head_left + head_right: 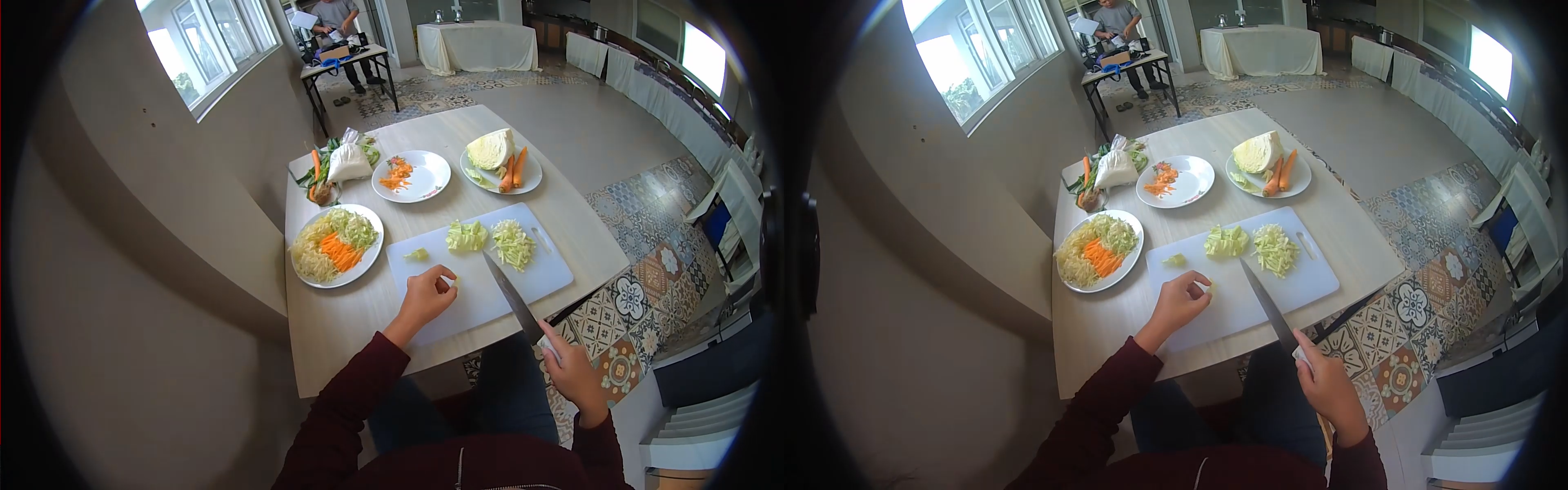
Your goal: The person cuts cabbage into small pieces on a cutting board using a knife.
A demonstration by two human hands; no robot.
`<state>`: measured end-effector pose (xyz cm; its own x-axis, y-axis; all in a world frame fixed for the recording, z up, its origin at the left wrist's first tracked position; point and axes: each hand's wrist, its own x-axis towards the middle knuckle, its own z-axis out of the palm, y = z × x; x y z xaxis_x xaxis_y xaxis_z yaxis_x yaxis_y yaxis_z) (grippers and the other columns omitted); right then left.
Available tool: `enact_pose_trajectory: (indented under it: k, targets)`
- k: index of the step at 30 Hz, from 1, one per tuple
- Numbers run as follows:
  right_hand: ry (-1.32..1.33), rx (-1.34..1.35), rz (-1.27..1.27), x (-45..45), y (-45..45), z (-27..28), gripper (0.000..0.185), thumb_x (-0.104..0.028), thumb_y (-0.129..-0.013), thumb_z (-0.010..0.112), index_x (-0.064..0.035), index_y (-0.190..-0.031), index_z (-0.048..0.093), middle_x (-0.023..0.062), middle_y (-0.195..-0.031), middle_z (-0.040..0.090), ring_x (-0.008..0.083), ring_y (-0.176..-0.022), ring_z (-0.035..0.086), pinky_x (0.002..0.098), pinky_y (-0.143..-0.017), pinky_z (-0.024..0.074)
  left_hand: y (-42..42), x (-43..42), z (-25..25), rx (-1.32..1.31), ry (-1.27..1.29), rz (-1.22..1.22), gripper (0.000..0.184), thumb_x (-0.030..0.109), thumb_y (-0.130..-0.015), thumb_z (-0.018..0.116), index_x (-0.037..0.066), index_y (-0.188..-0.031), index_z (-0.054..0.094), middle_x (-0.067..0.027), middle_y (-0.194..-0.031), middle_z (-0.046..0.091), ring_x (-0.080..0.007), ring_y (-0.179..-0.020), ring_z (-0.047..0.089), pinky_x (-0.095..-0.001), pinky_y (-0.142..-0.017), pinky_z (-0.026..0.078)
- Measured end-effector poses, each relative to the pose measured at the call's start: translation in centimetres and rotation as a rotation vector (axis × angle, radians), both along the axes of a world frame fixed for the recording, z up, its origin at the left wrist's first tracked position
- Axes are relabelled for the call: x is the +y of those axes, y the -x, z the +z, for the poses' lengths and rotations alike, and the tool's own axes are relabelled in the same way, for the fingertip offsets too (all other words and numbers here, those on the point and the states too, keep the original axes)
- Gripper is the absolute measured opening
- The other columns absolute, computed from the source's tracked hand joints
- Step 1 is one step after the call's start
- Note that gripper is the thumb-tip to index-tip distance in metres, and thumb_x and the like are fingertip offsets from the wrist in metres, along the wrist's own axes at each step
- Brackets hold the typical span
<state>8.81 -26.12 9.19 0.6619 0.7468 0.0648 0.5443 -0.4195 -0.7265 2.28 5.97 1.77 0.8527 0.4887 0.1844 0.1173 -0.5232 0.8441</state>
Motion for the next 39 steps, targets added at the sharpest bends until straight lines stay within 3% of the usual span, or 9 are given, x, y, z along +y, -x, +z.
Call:
enact_pose_trajectory:
  k: [3, 7, 9, 13, 15, 18, 22, 31, 39]
  targets:
    - [0.024, 0.037, 0.002, 0.1, 0.1, 0.4, 0.051, -0.007, -0.094, 0.056, -0.0061, -0.144, 0.05, 0.0267, -0.081, 0.066, 0.0437, -0.073, 0.066, 0.0452, -0.066, 0.0498, 0.0, 0.3, 0.2, -0.022, 0.042, -0.034, 0.024, 0.012, -0.08, 0.074, 0.003, -0.102, 0.069, -0.007, -0.069, 0.07, -0.0117, -0.063, 0.066, -0.0283, -0.063, 0.052]
    - [0.043, 0.074, -0.017, 0.0, 0.1, 0.5, 0.051, -0.007, -0.094, 0.056, -0.0068, -0.144, 0.05, 0.0275, -0.086, 0.067, 0.0448, -0.077, 0.066, 0.0458, -0.068, 0.0506, 0.2, 0.0, 0.7, -0.012, 0.085, -0.051, 0.021, 0.013, -0.081, 0.073, 0.003, -0.099, 0.071, -0.0073, -0.068, 0.07, -0.0123, -0.061, 0.066, -0.0283, -0.062, 0.051]
    - [0.088, 0.093, -0.029, 0.0, 0.1, 1.2, 0.051, -0.008, -0.094, 0.056, -0.0071, -0.145, 0.05, 0.0279, -0.088, 0.067, 0.045, -0.079, 0.067, 0.046, -0.069, 0.0509, 0.2, 0.2, 0.8, 0.063, -0.038, -0.063, 0.016, 0.013, -0.079, 0.073, 0.004, -0.092, 0.072, -0.0077, -0.067, 0.07, -0.0168, -0.058, 0.066, -0.0303, -0.061, 0.051]
    - [-0.002, -0.001, -0.008, -0.3, -0.1, -0.2, 0.054, -0.008, -0.093, 0.056, -0.0097, -0.147, 0.049, 0.024, -0.074, 0.063, 0.0395, -0.064, 0.064, 0.0427, -0.061, 0.0476, 0.3, 1.0, 0.7, 0.066, -0.225, -0.063, 0.016, 0.017, -0.079, 0.074, 0.004, -0.087, 0.076, -0.0091, -0.065, 0.067, -0.0178, -0.057, 0.064, -0.0283, -0.06, 0.05]
    - [-0.01, -0.019, -0.003, -0.4, -0.2, -0.5, 0.054, -0.008, -0.093, 0.056, -0.0097, -0.146, 0.049, 0.0252, -0.076, 0.063, 0.0415, -0.066, 0.064, 0.0437, -0.061, 0.0477, 0.2, 1.6, 1.1, 0.072, -0.266, -0.036, 0.017, 0.019, -0.079, 0.076, 0.006, -0.09, 0.076, -0.008, -0.069, 0.067, -0.02, -0.065, 0.065, -0.0322, -0.067, 0.051]
    - [0.068, 0.021, -0.023, -0.1, -0.1, 0.3, 0.051, -0.009, -0.093, 0.057, -0.0085, -0.144, 0.051, 0.0267, -0.087, 0.068, 0.0445, -0.081, 0.067, 0.0475, -0.07, 0.0508, 0.4, 2.0, 0.8, 0.037, -0.396, -0.033, 0.02, 0.022, -0.08, 0.078, 0.01, -0.095, 0.076, -0.0061, -0.081, 0.069, -0.0227, -0.082, 0.065, -0.0385, -0.081, 0.049]
    - [0.048, -0.032, -0.011, 0.0, -0.4, -0.6, 0.05, -0.009, -0.093, 0.058, -0.0097, -0.143, 0.053, 0.026, -0.087, 0.068, 0.0443, -0.081, 0.067, 0.048, -0.07, 0.051, 0.4, 1.3, 0.6, -0.001, -0.414, -0.159, 0.023, 0.023, -0.079, 0.08, 0.013, -0.099, 0.075, -0.0029, -0.098, 0.07, -0.0231, -0.102, 0.061, -0.0411, -0.09, 0.042]
    - [0.092, 0.002, -0.002, 0.1, -0.2, -0.5, 0.049, -0.01, -0.093, 0.058, -0.0104, -0.142, 0.054, 0.0255, -0.09, 0.069, 0.0438, -0.082, 0.067, 0.0481, -0.071, 0.0518, 0.6, 1.3, 0.7, 0.032, -0.435, -0.322, 0.024, 0.019, -0.078, 0.078, 0.013, -0.101, 0.078, -0.0025, -0.106, 0.071, -0.0252, -0.107, 0.058, -0.0415, -0.097, 0.04]
    - [0.096, -0.036, 0.027, 0.3, -0.1, -1.0, 0.049, -0.011, -0.093, 0.059, -0.0104, -0.142, 0.054, 0.0246, -0.1, 0.07, 0.0427, -0.089, 0.068, 0.048, -0.076, 0.0538, 0.7, 1.2, 1.0, -0.033, -0.441, -0.288, 0.024, 0.02, -0.075, 0.079, 0.013, -0.098, 0.077, -0.0035, -0.099, 0.069, -0.0255, -0.103, 0.059, -0.0407, -0.091, 0.041]
